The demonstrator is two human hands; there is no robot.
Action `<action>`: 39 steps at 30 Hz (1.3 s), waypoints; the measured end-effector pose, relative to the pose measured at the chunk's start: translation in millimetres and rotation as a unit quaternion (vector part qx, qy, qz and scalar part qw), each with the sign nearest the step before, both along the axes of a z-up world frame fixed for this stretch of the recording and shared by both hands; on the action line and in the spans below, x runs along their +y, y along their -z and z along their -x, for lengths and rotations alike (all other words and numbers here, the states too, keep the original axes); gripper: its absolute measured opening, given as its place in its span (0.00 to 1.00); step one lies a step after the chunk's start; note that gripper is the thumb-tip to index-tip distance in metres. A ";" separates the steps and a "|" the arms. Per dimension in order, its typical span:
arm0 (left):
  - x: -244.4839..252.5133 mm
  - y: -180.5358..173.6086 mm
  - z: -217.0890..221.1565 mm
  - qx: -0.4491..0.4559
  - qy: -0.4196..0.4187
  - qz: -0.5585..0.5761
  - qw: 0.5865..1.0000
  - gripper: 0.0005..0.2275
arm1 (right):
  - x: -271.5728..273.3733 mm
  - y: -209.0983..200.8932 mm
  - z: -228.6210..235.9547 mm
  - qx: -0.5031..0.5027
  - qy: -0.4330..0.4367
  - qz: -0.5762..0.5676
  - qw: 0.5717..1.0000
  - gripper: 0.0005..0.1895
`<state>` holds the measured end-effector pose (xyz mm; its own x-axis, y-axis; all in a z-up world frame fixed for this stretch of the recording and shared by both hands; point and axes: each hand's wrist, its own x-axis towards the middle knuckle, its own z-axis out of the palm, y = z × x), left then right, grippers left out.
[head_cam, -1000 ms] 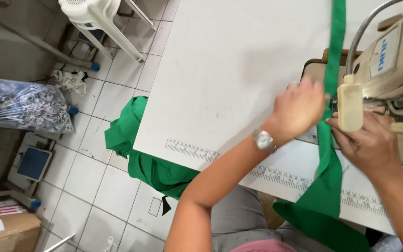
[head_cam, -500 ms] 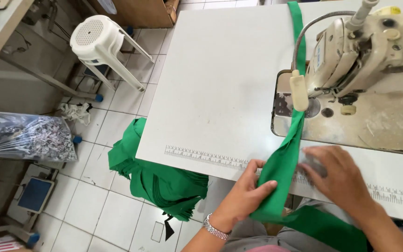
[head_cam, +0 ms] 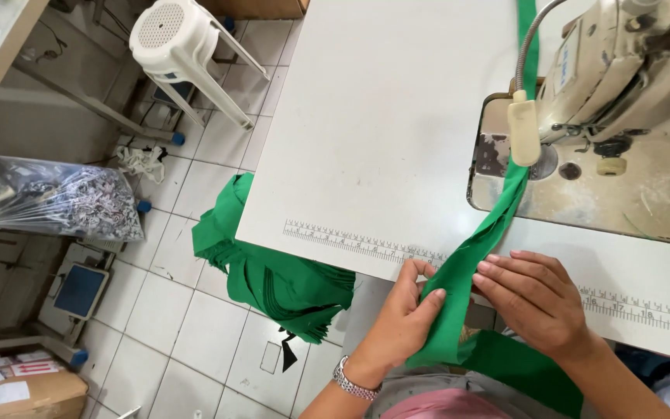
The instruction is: Folding a long green fabric strip and sewing it using an industrial sewing machine.
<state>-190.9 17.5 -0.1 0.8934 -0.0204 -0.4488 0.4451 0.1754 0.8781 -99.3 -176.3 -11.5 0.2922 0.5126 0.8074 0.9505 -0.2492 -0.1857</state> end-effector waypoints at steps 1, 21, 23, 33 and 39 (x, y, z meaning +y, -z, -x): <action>-0.3 -5.3 0.6 -0.016 0.001 -0.016 1.000 0.07 | 0.8 -1.1 -0.1 -0.002 -0.006 0.005 1.000 0.09; -1.6 -24.7 16.8 -0.101 -0.074 -0.296 0.947 0.03 | 6.9 -7.8 -5.2 0.029 -0.072 0.064 0.995 0.05; -2.2 -20.0 17.8 -0.235 -0.067 -0.382 0.891 0.09 | 8.0 -9.5 -5.8 0.004 -0.091 0.075 0.993 0.04; -14.4 -20.0 14.7 -0.257 -0.127 -0.398 0.872 0.05 | 2.6 -7.5 -7.2 0.014 -0.097 0.087 0.991 0.05; -12.4 -4.8 11.6 -0.199 -0.155 -0.414 0.875 0.10 | 6.6 -11.6 -11.1 0.021 -0.108 0.104 0.989 0.06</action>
<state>-202.5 5.1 4.7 0.8871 0.4354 0.1530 0.1185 -0.5353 0.8363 -88.2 -169.8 0.1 0.1890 0.7204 0.6673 0.9783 -0.0791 -0.1917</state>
